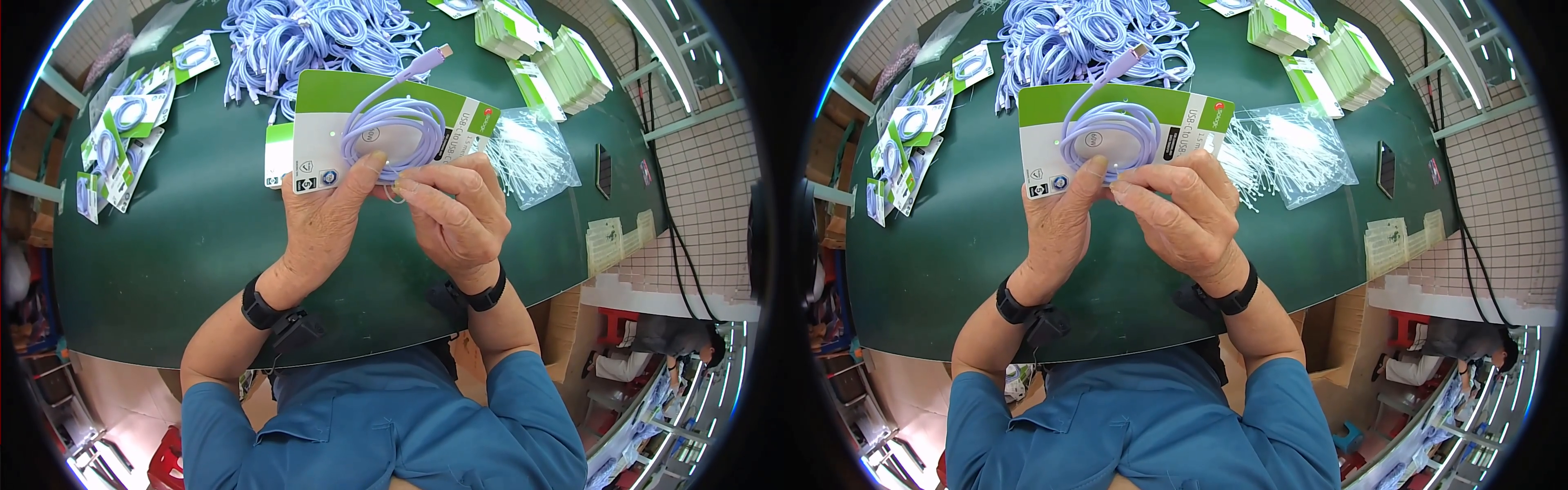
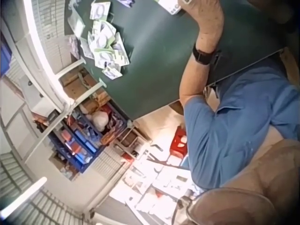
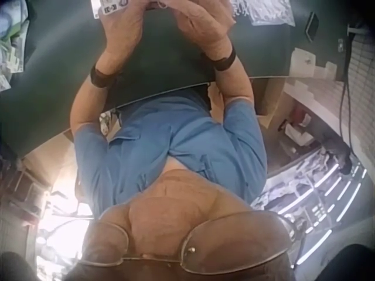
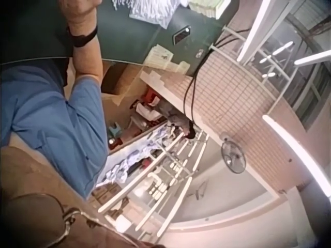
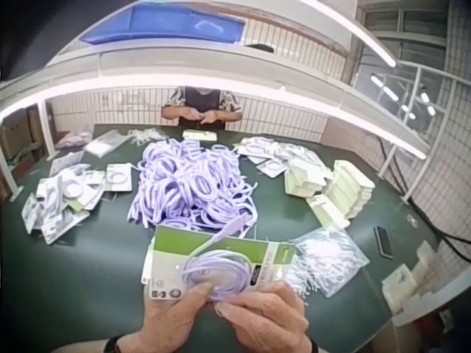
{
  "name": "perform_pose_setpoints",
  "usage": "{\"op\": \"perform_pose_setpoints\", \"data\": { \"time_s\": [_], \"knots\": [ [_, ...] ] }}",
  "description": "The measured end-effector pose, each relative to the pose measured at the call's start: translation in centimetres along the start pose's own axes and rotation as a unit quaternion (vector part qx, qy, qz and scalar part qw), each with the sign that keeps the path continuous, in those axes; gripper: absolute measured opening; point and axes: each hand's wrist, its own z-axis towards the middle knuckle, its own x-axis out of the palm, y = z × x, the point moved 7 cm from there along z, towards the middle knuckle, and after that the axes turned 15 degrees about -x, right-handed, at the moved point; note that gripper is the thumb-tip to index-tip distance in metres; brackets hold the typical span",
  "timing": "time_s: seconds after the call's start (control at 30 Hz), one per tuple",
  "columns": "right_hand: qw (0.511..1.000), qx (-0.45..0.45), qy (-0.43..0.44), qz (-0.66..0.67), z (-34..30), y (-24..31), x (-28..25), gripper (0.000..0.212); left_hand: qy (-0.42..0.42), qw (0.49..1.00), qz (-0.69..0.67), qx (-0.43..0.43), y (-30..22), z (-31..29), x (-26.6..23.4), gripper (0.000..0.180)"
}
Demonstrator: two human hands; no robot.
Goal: The person packages a cable by placing it onto a cardboard card, threading a zip tie through the card and around the cable, and pulling the zip tie tight. After securing the cable, the person places the finished package onto a stack.
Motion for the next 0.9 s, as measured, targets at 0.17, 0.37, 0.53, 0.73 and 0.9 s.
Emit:
{"op": "perform_pose_setpoints", "data": {
  "time_s": [0.17,0.37,0.53,0.73,0.9],
  "knots": [
    [1.0,0.003,0.008,0.001,-0.2,-0.3,0.3,0.036,0.004,1.0,0.009,-0.007,0.3,0.2,-0.2,0.024],
    [0.999,0.014,0.028,-0.011,0.3,-1.0,0.5,0.031,0.01,0.999,0.038,0.01,-0.1,0.8,0.1,0.021],
    [0.998,0.054,0.031,0.018,0.2,-1.5,1.3,0.026,0.006,0.998,0.064,0.006,1.0,1.2,-0.6,0.016],
    [0.995,0.066,0.069,0.017,0.3,-0.5,1.3,0.023,0.009,0.997,0.08,0.017,1.0,0.1,-0.6,0.013],
    [0.994,0.051,0.097,0.023,0.4,-0.6,1.3,0.022,0.015,0.996,0.087,0.017,1.3,0.5,-0.7,0.013]
  ]
}}
